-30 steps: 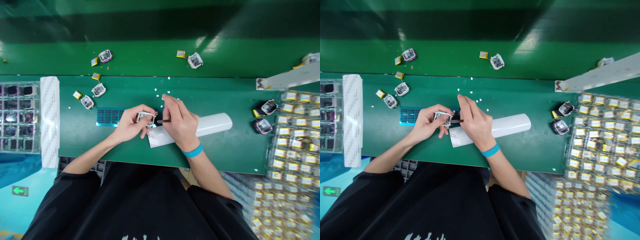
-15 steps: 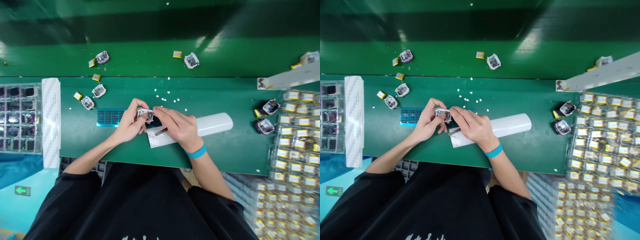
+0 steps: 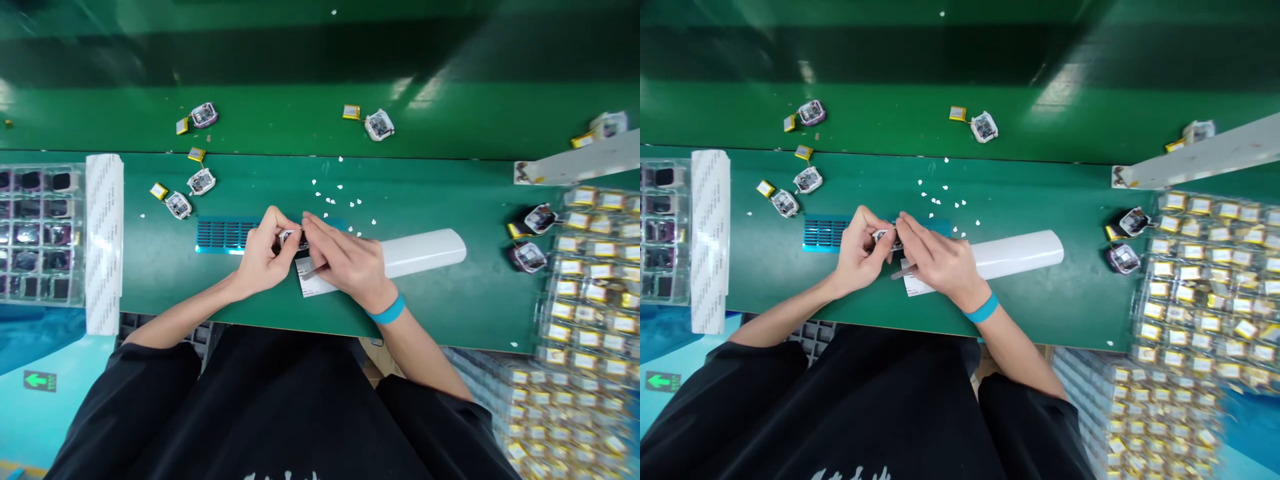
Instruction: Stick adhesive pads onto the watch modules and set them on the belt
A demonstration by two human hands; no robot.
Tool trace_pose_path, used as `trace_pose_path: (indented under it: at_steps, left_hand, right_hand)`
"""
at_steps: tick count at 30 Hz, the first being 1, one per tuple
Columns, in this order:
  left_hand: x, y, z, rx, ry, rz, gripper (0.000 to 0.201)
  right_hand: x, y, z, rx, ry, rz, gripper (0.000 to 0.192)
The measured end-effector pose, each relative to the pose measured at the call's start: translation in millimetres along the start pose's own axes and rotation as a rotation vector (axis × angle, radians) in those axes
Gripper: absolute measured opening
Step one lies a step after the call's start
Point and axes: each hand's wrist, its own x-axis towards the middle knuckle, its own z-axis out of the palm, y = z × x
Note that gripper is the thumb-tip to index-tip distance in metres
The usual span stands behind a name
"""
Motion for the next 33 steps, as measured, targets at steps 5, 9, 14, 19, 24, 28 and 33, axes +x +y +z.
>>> trace_pose_path:
  at_steps: [5, 9, 14, 19, 24, 28, 33]
  left_hand:
    - [1.3, 0.8, 0.6, 0.048, -0.035, 0.129, 0.014]
    - [3.8, 2.2, 0.8, 0.111, -0.064, 0.221, 0.019]
    - [4.3, 11.3, 1.3, 0.096, -0.080, 0.233, 0.023]
    - [6.4, 14.6, -3.5, 0.197, -0.081, 0.318, 0.021]
    - [0.3, 23.0, -15.7, 0.332, -0.117, 0.378, 0.019]
    - [-28.3, 30.2, -21.1, 0.285, -0.217, 0.390, 0.014]
    - [-65.7, 18.0, -17.7, 0.459, -0.352, 0.431, 0.013]
  right_hand:
    - [11.8, -3.5, -4.3, 0.402, 0.058, 0.303, 0.018]
    - [14.6, 1.1, -6.2, 0.603, 0.025, 0.392, 0.018]
    - [14.3, 2.9, -9.7, 0.685, 0.065, 0.380, 0.018]
    - [15.0, -6.4, -10.4, 0.718, 0.082, 0.391, 0.017]
    - [15.2, -14.2, -22.5, 0.627, 0.091, 0.279, 0.010]
    - [-0.8, -16.1, -56.6, 0.521, -0.062, -0.025, 0.027]
    - [-39.7, -14.6, -76.7, 0.428, 0.062, 0.157, 0.067]
